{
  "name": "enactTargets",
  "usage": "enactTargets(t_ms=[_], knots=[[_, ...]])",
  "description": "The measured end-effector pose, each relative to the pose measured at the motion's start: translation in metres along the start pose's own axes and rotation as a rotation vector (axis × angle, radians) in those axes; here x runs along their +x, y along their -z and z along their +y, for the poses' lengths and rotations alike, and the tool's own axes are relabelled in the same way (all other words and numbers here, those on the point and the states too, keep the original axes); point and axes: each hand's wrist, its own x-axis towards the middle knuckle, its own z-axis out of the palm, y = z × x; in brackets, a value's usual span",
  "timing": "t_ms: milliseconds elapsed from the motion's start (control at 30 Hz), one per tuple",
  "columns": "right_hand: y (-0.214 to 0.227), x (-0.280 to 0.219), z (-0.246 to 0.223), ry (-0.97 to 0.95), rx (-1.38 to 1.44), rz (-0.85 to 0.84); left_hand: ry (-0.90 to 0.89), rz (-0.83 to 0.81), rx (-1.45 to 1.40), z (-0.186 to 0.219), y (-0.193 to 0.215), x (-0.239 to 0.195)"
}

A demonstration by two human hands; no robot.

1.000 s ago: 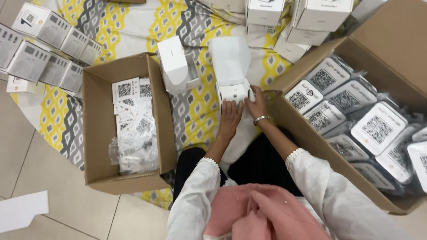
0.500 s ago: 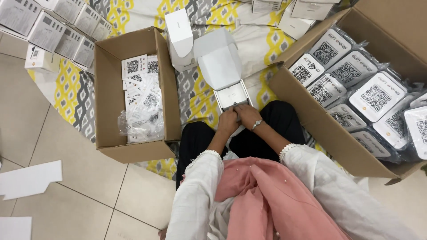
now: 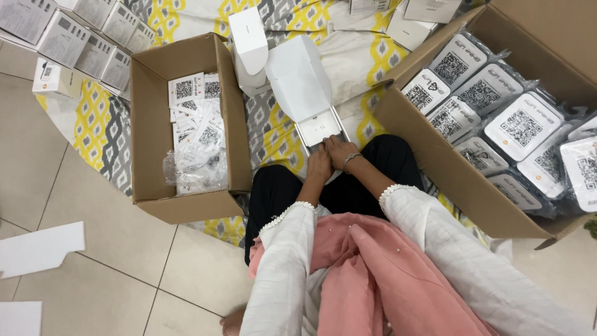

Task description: The person packs electronic devices and labels into cardboard boxes.

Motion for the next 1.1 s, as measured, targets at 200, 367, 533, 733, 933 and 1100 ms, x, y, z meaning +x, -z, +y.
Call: enactTargets(t_ms=[200, 367, 533, 733, 933, 1100], knots=[[0.002, -0.020, 0.013, 0.114, 0.186, 0.138, -0.007, -0.333, 0.087, 0.026, 0.067, 0.011], [0.064, -0.071, 0.015, 0.056, 0.521, 0.428, -0.063, -0.362, 0.041, 0.071, 0.104, 0.054], [0.136, -0.124, 0.063, -0.032, 0.556, 1.003, -0.190, 0.052, -0.068, 0.203, 0.124, 0.094], [0.191, -0.222, 0.138, -0.354, 0.426, 1.363, -0.351, 0.077, -0.761, 0.338, 0.027, 0.143], [0.155, -0.265, 0.196, -0.601, 0.258, 1.382, -0.139, -0.238, -0.568, 0.397, -0.027, 0.152], [0.130, -0.255, 0.193, -0.572, 0.291, 1.391, 0.115, -0.239, -0.685, 0.399, -0.025, 0.155]])
